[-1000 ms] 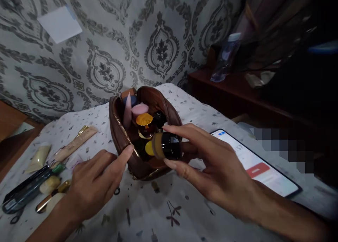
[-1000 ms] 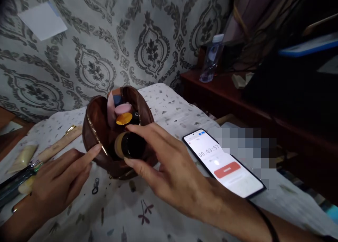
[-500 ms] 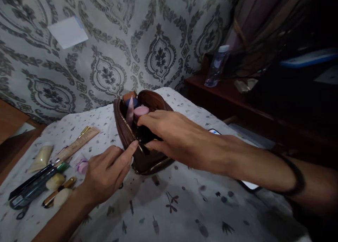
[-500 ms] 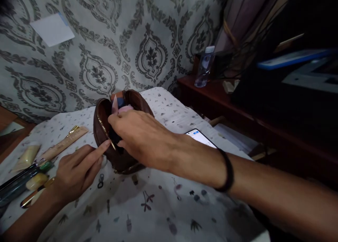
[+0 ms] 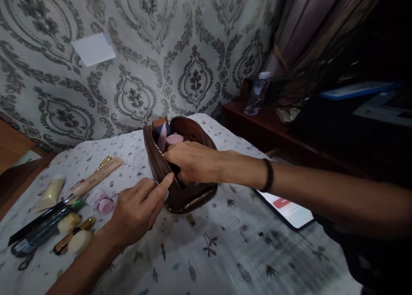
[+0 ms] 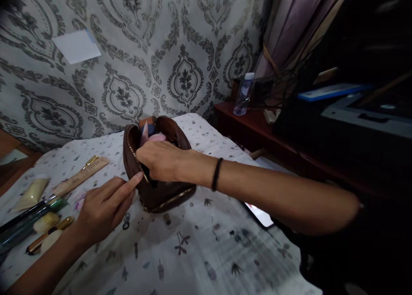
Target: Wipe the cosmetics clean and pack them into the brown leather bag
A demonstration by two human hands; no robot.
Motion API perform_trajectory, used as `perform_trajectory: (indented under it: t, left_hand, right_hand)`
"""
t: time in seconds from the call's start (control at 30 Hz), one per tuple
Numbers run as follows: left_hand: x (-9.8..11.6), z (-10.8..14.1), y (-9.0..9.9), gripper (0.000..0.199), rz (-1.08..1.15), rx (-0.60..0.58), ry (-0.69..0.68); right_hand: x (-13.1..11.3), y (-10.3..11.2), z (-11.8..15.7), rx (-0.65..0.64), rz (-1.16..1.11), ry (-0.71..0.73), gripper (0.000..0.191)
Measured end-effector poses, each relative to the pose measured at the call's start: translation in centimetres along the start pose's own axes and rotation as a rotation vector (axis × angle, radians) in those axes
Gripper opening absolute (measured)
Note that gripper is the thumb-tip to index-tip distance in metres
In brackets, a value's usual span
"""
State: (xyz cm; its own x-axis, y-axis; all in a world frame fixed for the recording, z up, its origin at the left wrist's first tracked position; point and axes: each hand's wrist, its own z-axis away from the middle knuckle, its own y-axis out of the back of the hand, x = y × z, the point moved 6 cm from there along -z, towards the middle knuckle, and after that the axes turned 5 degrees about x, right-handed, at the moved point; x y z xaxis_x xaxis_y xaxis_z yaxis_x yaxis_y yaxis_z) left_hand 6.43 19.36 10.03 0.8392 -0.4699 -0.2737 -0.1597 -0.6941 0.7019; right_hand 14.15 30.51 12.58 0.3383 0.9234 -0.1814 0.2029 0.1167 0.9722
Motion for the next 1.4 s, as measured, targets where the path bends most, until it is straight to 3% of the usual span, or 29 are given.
perform_trajectory:
  t: [0.2, 0.4, 0.7, 0.97, 1.2, 1.4]
  left_hand:
    - [0.0, -0.1, 0.0, 0.049, -0.008, -0.004, 0.000]
    - [0.0, 0.1, -0.1, 0.040, -0.002, 0.001, 0.012]
    - [0.1, -0.1, -0.1, 0.045, -0.004, -0.004, 0.018]
    - [0.2, 0.0, -0.1, 0.036, -0.052, -0.012, 0.001]
    - [0.1, -0.1, -0.1, 0.039, -0.060, -0.021, -0.011]
    - [0.2, -0.1, -0.1, 0.040, -0.017, -0.026, 0.015]
  right_hand:
    - [0.4, -0.7, -0.1, -0.059, 0.012, -0.071, 0.017]
    - [0.6, -0.7, -0.1, -0.057, -0.057, -0.057, 0.012]
    - [0.7, -1.4, -0.6, -0.072, -0.134, 0.015, 0.012]
    - [0.4, -1.0, -0.3, -0.073, -0.063, 0.003, 0.010]
    - [1.5, 2.2, 1.4, 0.109, -0.122, -0.005, 0.010]
    - [1.6, 3.8, 3.6, 0.129, -0.188, -0.075, 0.023]
